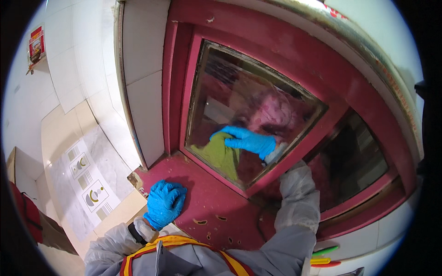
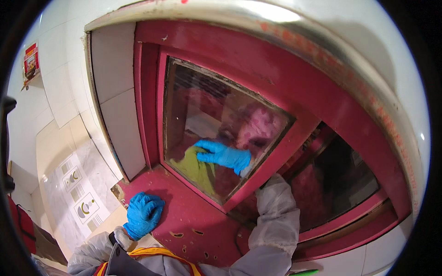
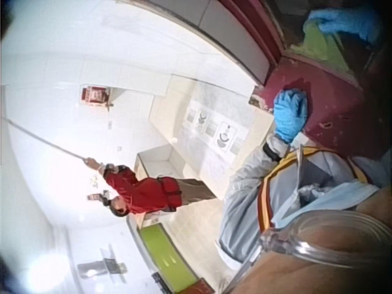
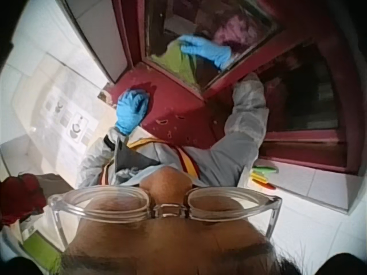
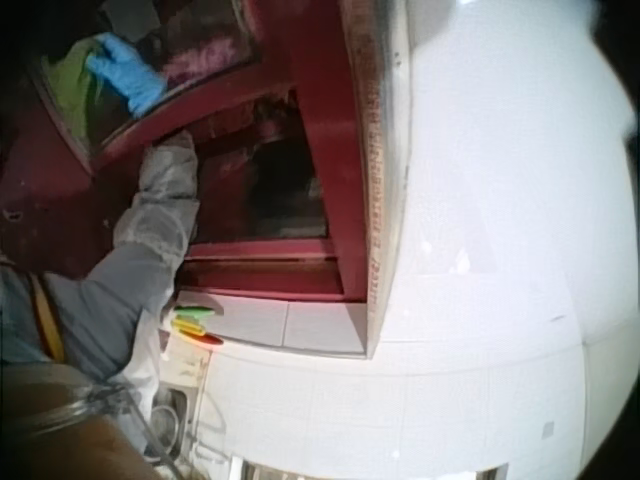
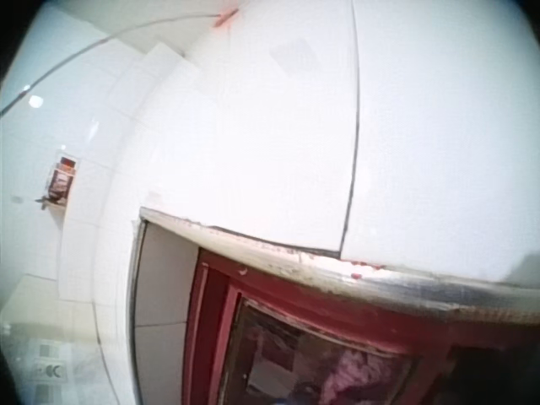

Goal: The person washes a green cloth in a sink, wrings it out, and then wipes a red-framed window. Another person mops the wall in the background.

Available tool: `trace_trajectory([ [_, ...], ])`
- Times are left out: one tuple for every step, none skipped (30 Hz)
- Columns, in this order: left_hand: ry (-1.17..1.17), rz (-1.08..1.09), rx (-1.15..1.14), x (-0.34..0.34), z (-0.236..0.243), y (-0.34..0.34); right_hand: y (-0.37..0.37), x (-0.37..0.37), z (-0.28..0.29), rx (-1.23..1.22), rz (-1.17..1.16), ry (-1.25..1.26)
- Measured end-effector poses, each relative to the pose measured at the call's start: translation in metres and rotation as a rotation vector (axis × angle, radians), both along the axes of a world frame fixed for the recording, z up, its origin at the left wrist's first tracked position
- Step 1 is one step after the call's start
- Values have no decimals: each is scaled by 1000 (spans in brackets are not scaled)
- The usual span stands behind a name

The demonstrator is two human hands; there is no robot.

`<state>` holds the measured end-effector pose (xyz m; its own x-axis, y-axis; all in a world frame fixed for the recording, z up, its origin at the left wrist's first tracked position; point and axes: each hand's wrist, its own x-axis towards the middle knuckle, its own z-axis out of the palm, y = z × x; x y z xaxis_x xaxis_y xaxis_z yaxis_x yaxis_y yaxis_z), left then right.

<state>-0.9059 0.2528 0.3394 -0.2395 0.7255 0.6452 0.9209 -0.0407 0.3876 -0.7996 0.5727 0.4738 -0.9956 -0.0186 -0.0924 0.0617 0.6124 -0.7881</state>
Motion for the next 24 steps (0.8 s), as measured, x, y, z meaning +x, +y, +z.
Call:
trace_trajectory([
  [-3,0,-3,0,0,0,3,-1,-5,-41,26,82],
  [-11,-2,-22,0,0,0,7,0,-3,-167,-17,205],
  [-15,-4,-14,0,0,0,10,0,3,-235,-174,228],
  [-17,-2,-17,0,0,0,16,1,16,-604,-77,368],
  [-23,-1,-34,0,0,0,22,-1,32,-843,-90,453],
  [-18,6,-27,0,0,-1,28,-6,47,-999,73,514],
  [-15,11,-34,0,0,0,34,-12,61,-1054,117,576],
  [-13,18,-49,0,0,0,36,-23,66,-994,142,567],
  [-8,19,-31,-1,-1,0,40,-37,74,-669,76,692],
  [-15,15,-41,-1,-2,0,41,-48,74,-338,-15,788],
  [-24,7,-64,-2,-2,0,41,-53,73,-328,-145,781],
  [-24,-7,-65,-2,-2,1,41,-57,73,-297,-156,838],
  [-23,-17,-61,-4,-2,2,40,-61,68,-399,-183,884],
  [-14,-15,-30,-3,-4,2,38,-65,70,-695,-127,826],
  [-23,18,-35,-4,-3,1,36,-71,71,-971,0,773],
  [-29,17,-35,-3,-4,2,33,-74,73,-930,18,830],
  [-28,-20,-66,-4,-2,1,29,-78,74,-887,-127,788],
  [16,6,-20,-3,-2,2,26,-81,78,-823,-210,763],
  [14,9,-18,-4,-1,1,23,-86,81,-732,-255,840],
  [5,8,-20,-3,-1,1,22,-88,84,-764,-255,841],
  [-15,-7,-43,-2,-1,1,20,-88,86,-644,-227,893],
  [9,7,-47,-1,-1,1,20,-87,89,-493,-217,936],
  [-7,21,-48,0,-1,0,19,-84,91,-344,-195,958],
  [-11,24,-58,1,-1,0,19,-81,94,-372,-198,904],
])
